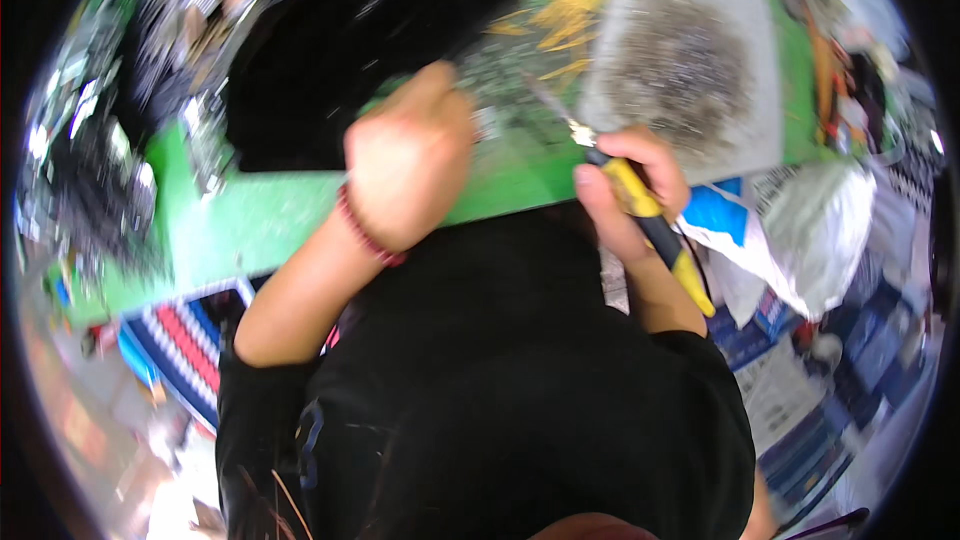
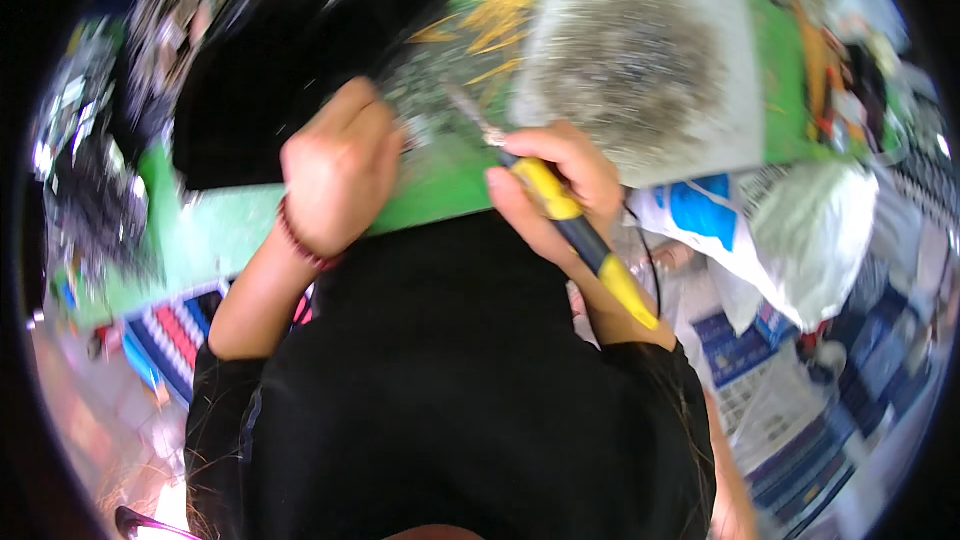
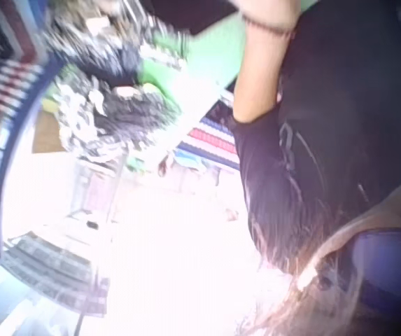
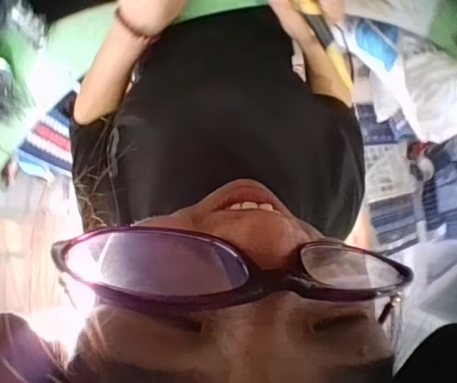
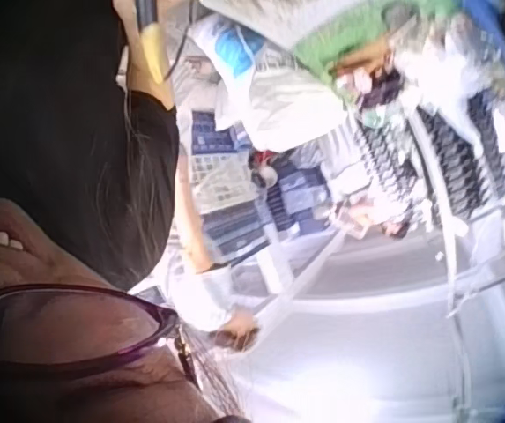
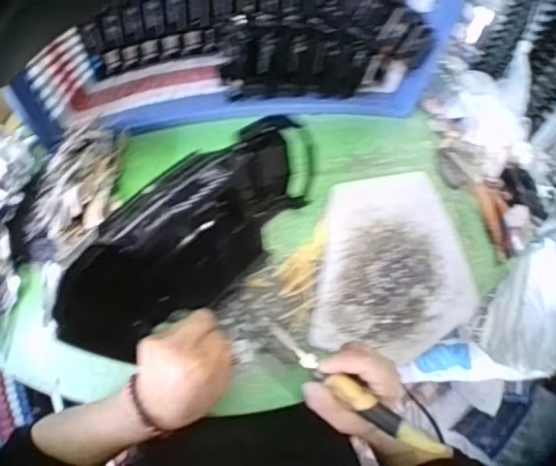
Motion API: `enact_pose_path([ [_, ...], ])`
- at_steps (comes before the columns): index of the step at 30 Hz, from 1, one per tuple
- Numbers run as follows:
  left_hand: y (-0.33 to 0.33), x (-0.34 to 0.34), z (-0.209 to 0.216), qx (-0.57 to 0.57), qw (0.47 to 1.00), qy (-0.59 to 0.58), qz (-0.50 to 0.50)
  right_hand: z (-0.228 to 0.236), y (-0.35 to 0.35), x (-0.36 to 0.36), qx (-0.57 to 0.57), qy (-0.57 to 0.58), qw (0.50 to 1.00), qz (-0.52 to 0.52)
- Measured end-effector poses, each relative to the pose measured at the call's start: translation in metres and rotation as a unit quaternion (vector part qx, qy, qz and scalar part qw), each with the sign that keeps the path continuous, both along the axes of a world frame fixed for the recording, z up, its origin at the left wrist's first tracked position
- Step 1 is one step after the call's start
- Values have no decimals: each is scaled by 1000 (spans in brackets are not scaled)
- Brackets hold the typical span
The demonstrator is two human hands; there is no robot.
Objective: The person solders electrical wires onto small circuit boards using a soldering iron, then assembles the soldered circuit boards into the plastic body of a toy car with pliers.
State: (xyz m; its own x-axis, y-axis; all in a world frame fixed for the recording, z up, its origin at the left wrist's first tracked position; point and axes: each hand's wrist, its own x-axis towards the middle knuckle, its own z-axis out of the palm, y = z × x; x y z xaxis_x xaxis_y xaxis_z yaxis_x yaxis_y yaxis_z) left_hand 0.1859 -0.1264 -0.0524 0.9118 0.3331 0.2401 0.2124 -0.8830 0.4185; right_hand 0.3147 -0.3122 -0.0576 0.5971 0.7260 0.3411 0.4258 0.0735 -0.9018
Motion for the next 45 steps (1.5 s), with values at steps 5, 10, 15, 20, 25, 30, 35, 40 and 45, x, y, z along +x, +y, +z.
enact_pose_path([
  [5,-4,-2,10,1,1000,-10,6,8,-42,53,41,47,968,-241],
  [10,-8,0,11,44,999,12,-11,3,-105,118,164,106,890,-413],
  [15,-12,4,10,85,996,6,-20,-4,-119,136,177,85,896,-397],
  [20,-13,5,9,107,994,5,-17,-14,-102,141,157,88,880,-439],
  [25,-14,7,10,101,995,8,-16,-17,-102,145,164,73,884,-432],
  [30,-13,6,10,94,995,1,-18,-23,-104,149,136,34,895,-424],
  [35,-13,6,8,77,997,-5,-14,-14,-100,141,175,71,885,-426],
  [40,-13,4,9,62,998,3,-12,-17,-104,143,151,62,890,-425],
  [45,-9,-2,6,55,998,-5,2,-11,-97,133,196,90,893,-395],
])
